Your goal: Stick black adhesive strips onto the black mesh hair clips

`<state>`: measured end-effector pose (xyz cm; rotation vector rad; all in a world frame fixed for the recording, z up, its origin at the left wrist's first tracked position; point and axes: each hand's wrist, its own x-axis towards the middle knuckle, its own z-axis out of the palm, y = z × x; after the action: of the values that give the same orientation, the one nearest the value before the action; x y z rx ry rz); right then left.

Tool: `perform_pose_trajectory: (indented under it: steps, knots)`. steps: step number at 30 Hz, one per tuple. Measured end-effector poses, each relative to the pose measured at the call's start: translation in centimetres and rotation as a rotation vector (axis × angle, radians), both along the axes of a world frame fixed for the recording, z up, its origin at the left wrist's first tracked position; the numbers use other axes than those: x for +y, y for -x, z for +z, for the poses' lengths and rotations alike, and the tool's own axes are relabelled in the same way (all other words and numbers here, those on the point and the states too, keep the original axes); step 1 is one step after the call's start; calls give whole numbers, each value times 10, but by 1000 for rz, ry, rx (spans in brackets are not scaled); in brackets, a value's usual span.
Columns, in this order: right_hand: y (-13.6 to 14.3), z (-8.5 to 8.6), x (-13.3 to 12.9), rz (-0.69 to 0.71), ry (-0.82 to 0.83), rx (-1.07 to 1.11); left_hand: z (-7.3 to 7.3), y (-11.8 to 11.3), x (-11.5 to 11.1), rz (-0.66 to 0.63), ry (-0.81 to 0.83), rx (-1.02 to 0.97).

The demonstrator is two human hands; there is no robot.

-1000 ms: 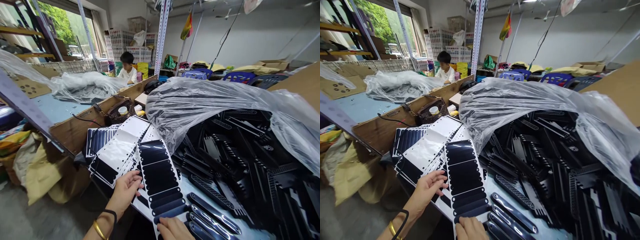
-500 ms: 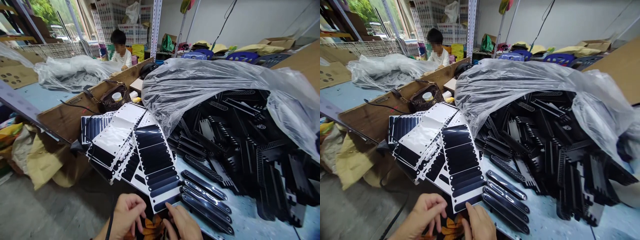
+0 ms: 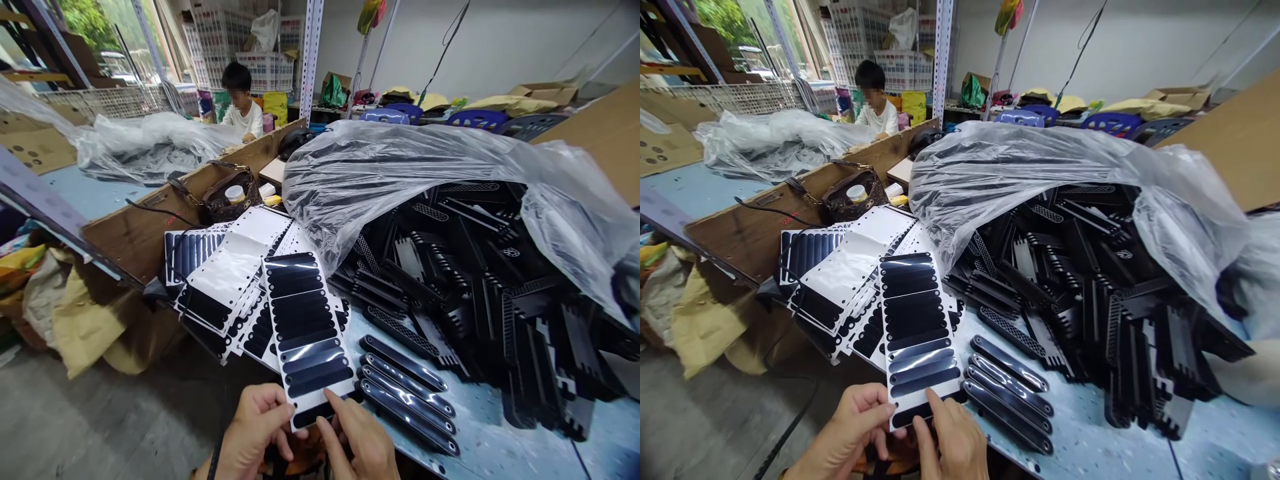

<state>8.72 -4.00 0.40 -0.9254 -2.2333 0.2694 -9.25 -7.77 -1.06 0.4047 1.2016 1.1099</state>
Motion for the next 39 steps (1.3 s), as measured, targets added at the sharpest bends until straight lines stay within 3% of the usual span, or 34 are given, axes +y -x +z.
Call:
perform_pose_trajectory:
  steps: [7,14,19,27,34,39]
  knots:
    - [17,1,8,-10,-83,-104,7,14,0,-3,18,-110]
    - [11,-12,15,51,-64,-147,21,20,15,11,-7,-35]
    - [23,-11,10,17,86,-5,29,18,18,-29,-37,-36]
    - [41,20,13,-58,482,110,44,12,28,-173,-111,1]
    - [33,18,21,25,531,150,43,8,37,-275,-135,42]
    - [32,14,27,-6,570,201,41,8,39,-316,-180,137]
